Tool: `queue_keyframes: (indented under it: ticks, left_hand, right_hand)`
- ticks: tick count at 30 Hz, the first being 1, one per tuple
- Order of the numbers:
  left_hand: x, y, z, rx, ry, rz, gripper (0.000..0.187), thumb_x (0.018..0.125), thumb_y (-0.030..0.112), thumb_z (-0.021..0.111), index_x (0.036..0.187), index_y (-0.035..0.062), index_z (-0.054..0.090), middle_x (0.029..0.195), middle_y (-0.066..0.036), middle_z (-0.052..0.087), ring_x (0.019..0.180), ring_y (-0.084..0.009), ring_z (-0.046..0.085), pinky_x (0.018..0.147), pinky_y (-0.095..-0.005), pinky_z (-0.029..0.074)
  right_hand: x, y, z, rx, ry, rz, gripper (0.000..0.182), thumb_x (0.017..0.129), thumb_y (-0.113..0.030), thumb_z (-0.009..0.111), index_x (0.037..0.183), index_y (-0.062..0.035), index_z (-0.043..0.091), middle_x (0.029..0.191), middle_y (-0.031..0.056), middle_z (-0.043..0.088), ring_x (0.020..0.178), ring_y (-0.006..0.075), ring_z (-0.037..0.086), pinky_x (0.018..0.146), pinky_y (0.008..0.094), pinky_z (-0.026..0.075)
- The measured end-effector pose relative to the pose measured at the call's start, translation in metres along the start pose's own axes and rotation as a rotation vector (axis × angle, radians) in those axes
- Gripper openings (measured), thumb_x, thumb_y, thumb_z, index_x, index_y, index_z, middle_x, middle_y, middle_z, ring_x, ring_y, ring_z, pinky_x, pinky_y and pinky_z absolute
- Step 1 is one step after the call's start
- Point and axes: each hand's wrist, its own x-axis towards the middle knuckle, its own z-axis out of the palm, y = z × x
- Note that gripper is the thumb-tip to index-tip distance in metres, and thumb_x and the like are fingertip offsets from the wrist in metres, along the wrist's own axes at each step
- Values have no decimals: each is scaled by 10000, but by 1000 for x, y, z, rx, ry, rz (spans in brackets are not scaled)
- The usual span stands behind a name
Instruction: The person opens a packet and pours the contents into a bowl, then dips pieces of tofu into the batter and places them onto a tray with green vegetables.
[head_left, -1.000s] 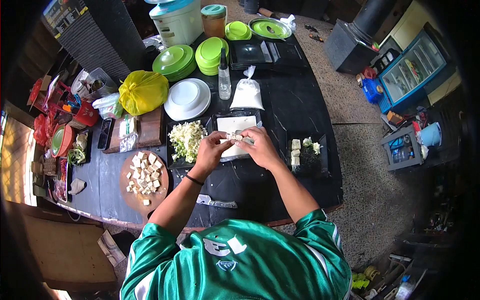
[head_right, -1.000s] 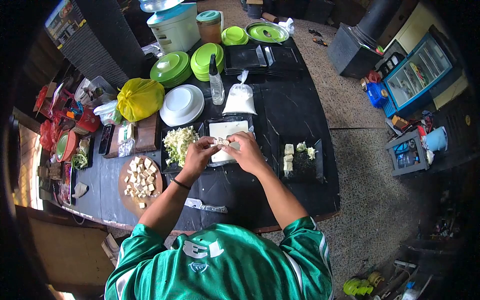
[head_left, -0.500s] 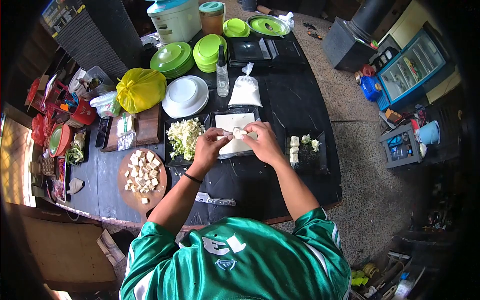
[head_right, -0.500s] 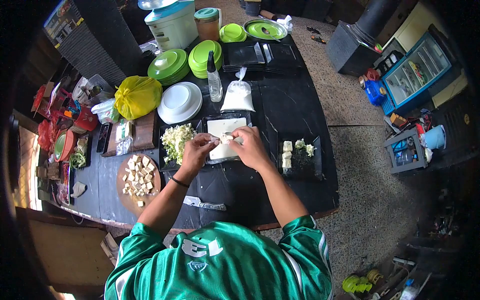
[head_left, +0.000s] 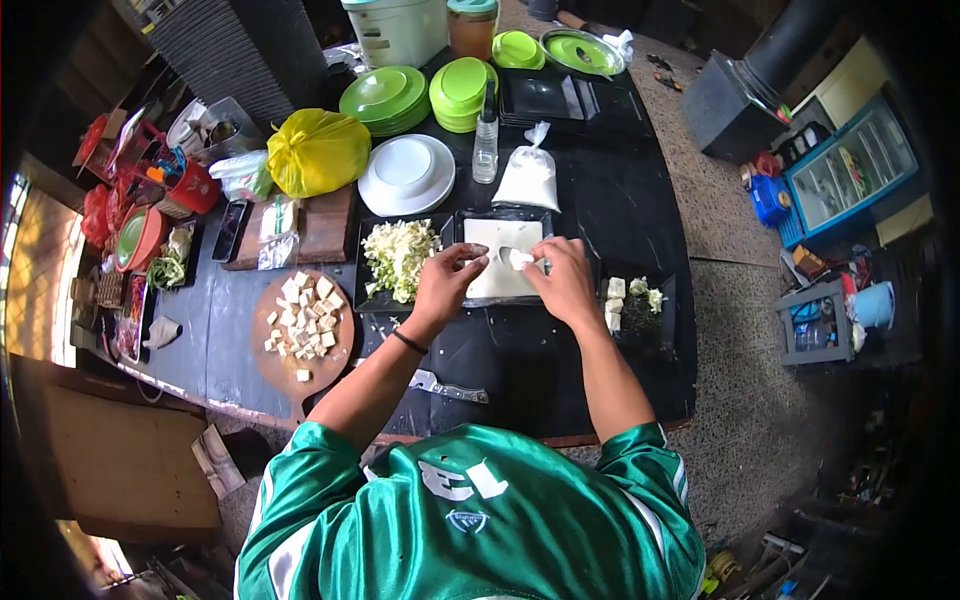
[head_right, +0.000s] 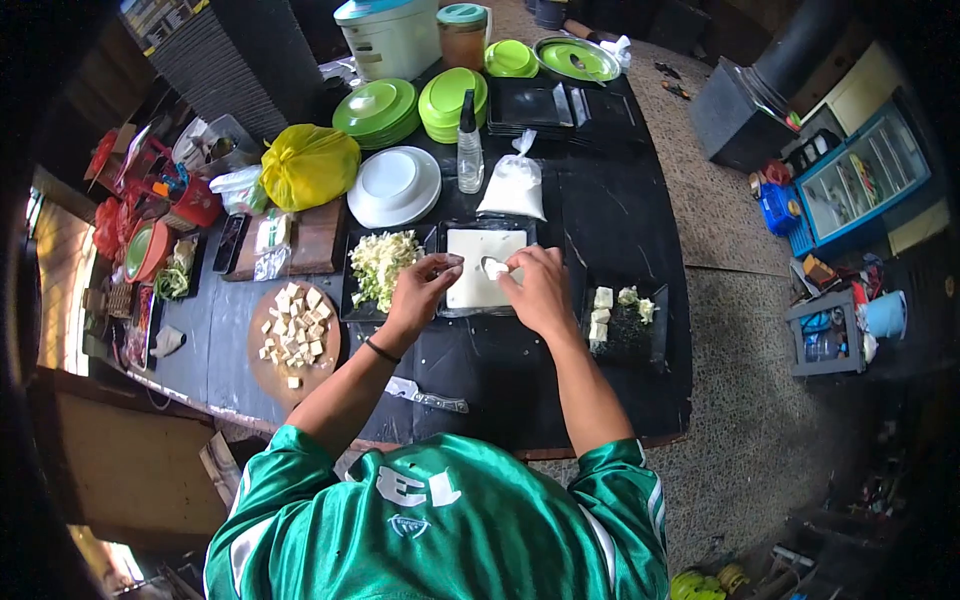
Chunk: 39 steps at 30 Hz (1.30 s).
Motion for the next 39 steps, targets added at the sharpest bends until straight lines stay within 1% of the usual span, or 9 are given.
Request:
queue_keyframes:
  ticks: [3, 8, 10, 15, 25, 30, 34, 36, 39]
  left_hand:
    - [-1, 0, 2, 73, -15, -25, 275, 1023, 180, 743, 1207, -24, 741, 1120, -46, 766, 1026, -102, 679, 927, -259, 528]
    - [0, -5, 5, -3, -32, -41, 285, 1025, 165, 737, 1235, -28, 722, 1159, -51, 760, 1062, -106, 683, 948, -254, 522]
    - [-1, -7, 10, -34, -11, 32, 266, 1009, 181, 749, 1208, 5, 741, 1076, -22, 767, 791, -42, 600, 722, -224, 486]
    - [-2, -9, 14, 15, -35, 9, 253, 1013, 158, 746, 1206, -6, 736, 1103, -46, 771, 776, -46, 602, 712, -219, 485]
    - [-9, -10, 21, 62, -93, 24, 264, 1003, 189, 762, 1173, -12, 743, 1108, -24, 762, 724, -38, 543, 678, -228, 459]
    - [-10, -21, 14, 16, -47, 21, 254, 1004, 179, 762, 1177, -6, 752, 1027, -12, 759, 712, -33, 499, 663, -225, 426]
    - [-15, -22, 12, 9, -29, 20, 234, 1002, 159, 760, 1163, -12, 752, 1012, -15, 759, 733, -34, 524, 672, -225, 433]
    - [-15, -23, 14, -15, -20, 18, 227, 1002, 152, 758, 1157, -14, 752, 1006, -16, 758, 743, -33, 536, 676, -225, 437]
    - [-15, -25, 15, 29, -10, 22, 218, 1007, 149, 751, 1153, -14, 752, 997, -12, 755, 787, -39, 567, 711, -219, 454]
  right_hand:
    - [-1, -2, -4, -73, -25, 45, 185, 885, -253, 778, 983, -100, 746, 1134, 23, 708, 1133, 284, 598, 947, 464, 469]
    - [-15, -3, -11, -127, 10, 68, 182, 887, -258, 776, 999, -119, 739, 1139, 10, 703, 1139, 277, 598, 951, 461, 458]
    - [-20, -6, -19, -111, 23, 95, 216, 873, -223, 801, 1005, -62, 741, 1129, 54, 724, 1114, 312, 620, 995, 447, 483]
    - [-38, 9, -27, -45, 7, 91, 198, 880, -171, 797, 1001, -29, 731, 1124, 80, 721, 1098, 320, 605, 1004, 425, 480]
    - [-56, 20, -45, 60, 29, 149, 196, 899, -179, 782, 1005, -24, 728, 1119, 79, 712, 1119, 300, 590, 1023, 404, 464]
    - [-82, 59, -81, -35, 127, 194, 212, 897, -196, 801, 1003, -26, 735, 1113, 121, 717, 1110, 330, 638, 994, 428, 495]
    - [-104, 94, -125, -184, 96, 313, 199, 895, -189, 811, 991, -34, 731, 1093, 147, 706, 1097, 370, 629, 997, 456, 491]
    - [-113, 107, -143, -270, -9, 425, 202, 895, -189, 814, 995, -32, 735, 1123, 145, 699, 1143, 377, 618, 1005, 473, 498]
    - [-120, 123, -158, -349, -112, 451, 214, 892, -204, 819, 1021, -46, 754, 1142, 132, 696, 1153, 361, 614, 1019, 471, 500]
